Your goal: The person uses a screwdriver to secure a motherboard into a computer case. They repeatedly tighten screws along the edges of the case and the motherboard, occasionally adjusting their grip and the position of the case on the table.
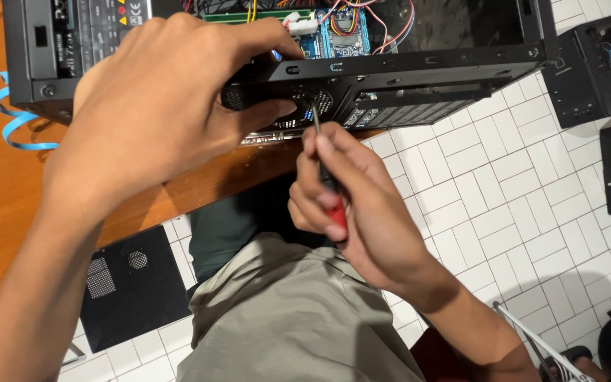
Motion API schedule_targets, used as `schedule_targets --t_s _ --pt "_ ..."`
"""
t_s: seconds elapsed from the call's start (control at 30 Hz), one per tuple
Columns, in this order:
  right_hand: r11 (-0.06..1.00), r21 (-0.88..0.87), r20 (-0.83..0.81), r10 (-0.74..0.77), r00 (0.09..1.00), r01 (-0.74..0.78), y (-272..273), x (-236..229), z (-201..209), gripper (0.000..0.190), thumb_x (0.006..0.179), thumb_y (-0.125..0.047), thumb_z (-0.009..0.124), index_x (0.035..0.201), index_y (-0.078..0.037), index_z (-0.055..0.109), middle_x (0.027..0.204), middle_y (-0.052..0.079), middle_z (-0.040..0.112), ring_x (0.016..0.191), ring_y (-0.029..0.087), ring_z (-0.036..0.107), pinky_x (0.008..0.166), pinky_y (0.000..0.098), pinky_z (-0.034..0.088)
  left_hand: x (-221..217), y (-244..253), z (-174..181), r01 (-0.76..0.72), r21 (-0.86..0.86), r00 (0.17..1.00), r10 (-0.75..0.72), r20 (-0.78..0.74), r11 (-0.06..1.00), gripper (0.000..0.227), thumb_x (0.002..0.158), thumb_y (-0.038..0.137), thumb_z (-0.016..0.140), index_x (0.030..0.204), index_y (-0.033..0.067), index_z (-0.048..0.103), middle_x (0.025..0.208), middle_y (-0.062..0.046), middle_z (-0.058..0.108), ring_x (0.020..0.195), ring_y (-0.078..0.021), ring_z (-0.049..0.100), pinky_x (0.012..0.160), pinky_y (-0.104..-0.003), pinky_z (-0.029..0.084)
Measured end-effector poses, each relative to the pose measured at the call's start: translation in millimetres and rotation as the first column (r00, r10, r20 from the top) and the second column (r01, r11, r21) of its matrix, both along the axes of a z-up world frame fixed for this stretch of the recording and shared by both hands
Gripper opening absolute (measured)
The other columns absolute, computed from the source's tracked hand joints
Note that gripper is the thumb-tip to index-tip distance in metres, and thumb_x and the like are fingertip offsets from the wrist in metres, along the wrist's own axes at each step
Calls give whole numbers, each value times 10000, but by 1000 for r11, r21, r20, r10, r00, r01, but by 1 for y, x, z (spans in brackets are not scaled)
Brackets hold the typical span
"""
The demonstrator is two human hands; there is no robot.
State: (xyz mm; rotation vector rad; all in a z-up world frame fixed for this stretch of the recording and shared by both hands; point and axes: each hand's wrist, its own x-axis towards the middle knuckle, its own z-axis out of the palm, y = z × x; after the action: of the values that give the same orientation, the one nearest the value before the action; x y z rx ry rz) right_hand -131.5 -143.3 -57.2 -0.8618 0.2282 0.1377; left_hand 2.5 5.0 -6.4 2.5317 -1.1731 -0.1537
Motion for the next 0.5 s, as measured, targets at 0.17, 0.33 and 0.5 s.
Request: schedule_targets --t_s 0.17,0.33,0.5 --pt "883 468 -130 99 987 -27 -7 5 17 198 1123 -218 424 983 -103 506 596 -78 227 384 20 137 473 245 165 1 -1 3 -11 39 1000 11 -23 999 268 989 374 743 1218 253 679 871 -32 765 783 -437 671 595 -593 488" --pt "907 421 -93 47 995 -3 3 7 16 219 1119 -240 420 993 -96 526 609 -69 256 373 27 151 488 251 174 -2 -1 7 -71 52 995 74 -66 996 270 952 356 753 1204 296 676 830 -36 754 795 -462 656 580 -596 480" --pt "981 136 -151 -119 981 140 17 9 11 180 1089 -191 499 975 -70 567 782 19 464 367 31 206 482 245 225 -2 5 1 -49 9 998 49 -33 999 218 934 319 728 1140 300 661 778 -56 726 771 -487 625 577 -589 450"
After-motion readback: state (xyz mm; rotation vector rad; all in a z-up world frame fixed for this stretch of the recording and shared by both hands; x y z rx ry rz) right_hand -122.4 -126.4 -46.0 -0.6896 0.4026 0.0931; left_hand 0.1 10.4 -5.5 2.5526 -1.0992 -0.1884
